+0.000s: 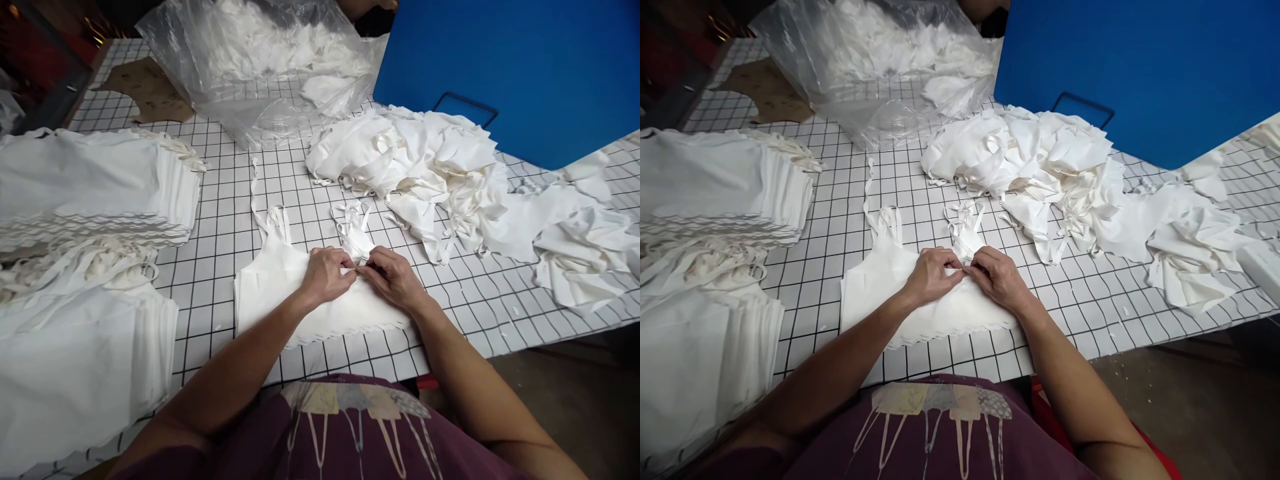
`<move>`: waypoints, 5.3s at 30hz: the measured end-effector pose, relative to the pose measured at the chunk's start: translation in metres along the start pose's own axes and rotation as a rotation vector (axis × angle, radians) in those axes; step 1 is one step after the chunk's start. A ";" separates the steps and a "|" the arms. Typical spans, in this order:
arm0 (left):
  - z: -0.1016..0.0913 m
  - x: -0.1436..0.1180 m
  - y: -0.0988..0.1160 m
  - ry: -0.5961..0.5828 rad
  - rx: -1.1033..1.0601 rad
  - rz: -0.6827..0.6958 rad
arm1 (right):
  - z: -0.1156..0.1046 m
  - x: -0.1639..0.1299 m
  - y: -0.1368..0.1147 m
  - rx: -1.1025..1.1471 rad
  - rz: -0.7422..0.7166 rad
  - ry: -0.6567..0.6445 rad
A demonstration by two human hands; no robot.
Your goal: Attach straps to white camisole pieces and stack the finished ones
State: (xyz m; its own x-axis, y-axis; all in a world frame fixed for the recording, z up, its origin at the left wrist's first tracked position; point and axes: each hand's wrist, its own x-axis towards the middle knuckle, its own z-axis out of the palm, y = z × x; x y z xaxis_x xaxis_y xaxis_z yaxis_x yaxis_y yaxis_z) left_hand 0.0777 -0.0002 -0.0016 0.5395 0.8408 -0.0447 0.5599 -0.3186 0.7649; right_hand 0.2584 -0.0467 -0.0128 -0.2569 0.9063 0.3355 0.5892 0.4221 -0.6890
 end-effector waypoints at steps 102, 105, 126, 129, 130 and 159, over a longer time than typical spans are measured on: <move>-0.048 -0.029 -0.082 0.209 0.473 0.218 | 0.096 0.185 -0.070 0.062 0.159 -0.451; -0.047 -0.029 -0.082 0.155 0.420 0.149 | 0.054 0.155 -0.081 0.252 0.061 -0.507; -0.046 -0.027 -0.088 0.162 0.434 0.248 | 0.019 0.092 -0.103 -0.306 -0.106 -0.372; -0.042 -0.023 -0.089 0.127 0.454 0.231 | 0.057 0.126 -0.097 -0.270 -0.251 -0.530; -0.042 -0.023 -0.090 0.125 0.463 0.214 | 0.070 0.139 -0.095 -0.273 -0.264 -0.628; -0.051 -0.028 -0.084 0.191 0.484 0.273 | 0.122 0.231 -0.034 -0.353 0.119 -0.211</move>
State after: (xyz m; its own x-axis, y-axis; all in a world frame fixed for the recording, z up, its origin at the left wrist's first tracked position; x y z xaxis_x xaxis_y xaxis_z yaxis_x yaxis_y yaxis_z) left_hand -0.0163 0.0248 -0.0317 0.6067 0.7500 0.2633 0.6645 -0.6604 0.3499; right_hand 0.0856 0.1512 0.0102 -0.3003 0.9483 0.1030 0.8409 0.3142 -0.4406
